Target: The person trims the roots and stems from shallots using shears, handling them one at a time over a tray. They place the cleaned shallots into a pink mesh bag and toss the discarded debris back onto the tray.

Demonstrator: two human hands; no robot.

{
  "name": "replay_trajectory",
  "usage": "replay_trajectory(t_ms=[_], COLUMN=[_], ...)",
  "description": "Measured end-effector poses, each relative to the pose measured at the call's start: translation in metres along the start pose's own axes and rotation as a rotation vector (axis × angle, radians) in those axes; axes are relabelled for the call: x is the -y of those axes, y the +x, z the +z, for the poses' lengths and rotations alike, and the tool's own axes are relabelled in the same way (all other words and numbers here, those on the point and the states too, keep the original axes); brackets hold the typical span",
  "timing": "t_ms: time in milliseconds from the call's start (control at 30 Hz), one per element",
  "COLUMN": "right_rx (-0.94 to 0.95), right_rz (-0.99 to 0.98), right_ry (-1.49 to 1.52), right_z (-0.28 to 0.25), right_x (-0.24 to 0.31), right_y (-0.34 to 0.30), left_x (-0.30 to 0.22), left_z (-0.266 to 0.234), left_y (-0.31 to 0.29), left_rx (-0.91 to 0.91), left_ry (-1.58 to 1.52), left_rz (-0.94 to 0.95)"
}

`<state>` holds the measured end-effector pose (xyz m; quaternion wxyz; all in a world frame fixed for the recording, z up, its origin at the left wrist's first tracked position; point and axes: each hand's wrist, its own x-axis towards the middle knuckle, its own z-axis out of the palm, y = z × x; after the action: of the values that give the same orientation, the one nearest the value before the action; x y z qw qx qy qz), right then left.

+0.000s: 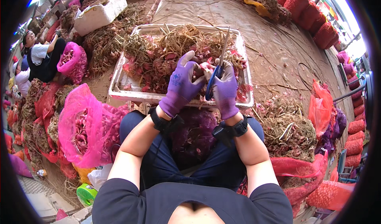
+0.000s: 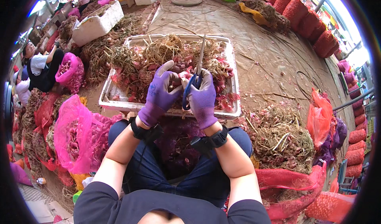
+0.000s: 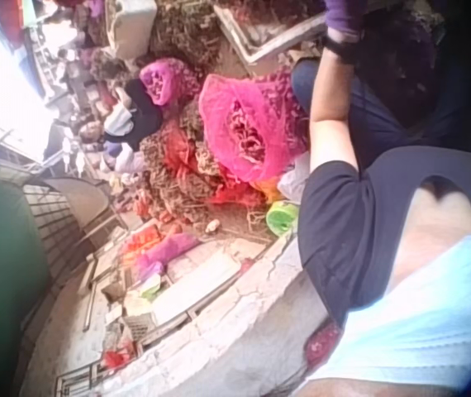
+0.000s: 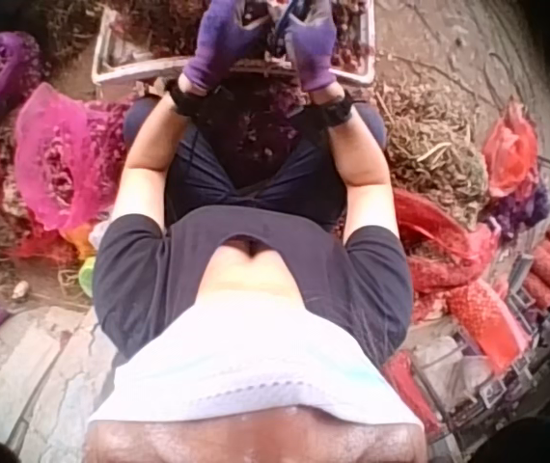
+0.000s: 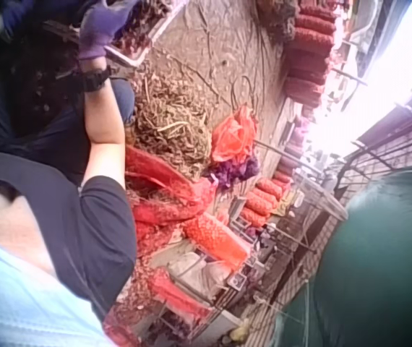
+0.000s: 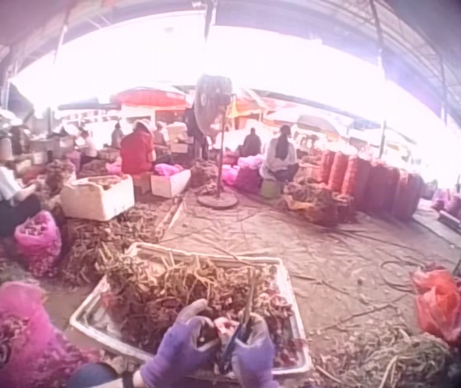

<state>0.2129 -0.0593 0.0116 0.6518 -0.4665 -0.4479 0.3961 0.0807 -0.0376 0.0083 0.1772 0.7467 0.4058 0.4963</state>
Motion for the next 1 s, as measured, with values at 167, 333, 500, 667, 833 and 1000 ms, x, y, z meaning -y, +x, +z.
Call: replay_trajectory(t_ms=[167, 333, 500, 667, 833, 1000], right_rx=[0.023, -0.006, -0.052, -0.048, -0.029, 0.106], right_rz=[0.063, 0.041, 0.075, 0.147, 0.094, 0.196], right_ry=[0.141, 0.108, 0.217, 0.408, 0.354, 0.237], right_z=[0.0, 0.003, -0.004, -0.015, -0.009, -0.014], right_x=[0.005, 0.014, 0.013, 0.009, 0.019, 0.034], right_y=[-0.004, -0.007, 0.002, 0.009, 0.007, 0.005], left_x=[-0.013, -0.012, -0.011, -0.014, 0.004, 0.006], left_z=[-0.002, -0.003, 0.001, -0.011, -0.005, -0.012], left_y=[-0.002, 0.0, 0.004, 0.009, 0.007, 0.009], left_rx=[-0.017, -0.057, 0.128, 0.191, 0.195, 0.395], left_ry=[0.027, 0.101, 0.154, -0.196, -0.827, -1.13], left_rz=[0.017, 0.131, 0.205, 0.214, -0.268, -0.437])
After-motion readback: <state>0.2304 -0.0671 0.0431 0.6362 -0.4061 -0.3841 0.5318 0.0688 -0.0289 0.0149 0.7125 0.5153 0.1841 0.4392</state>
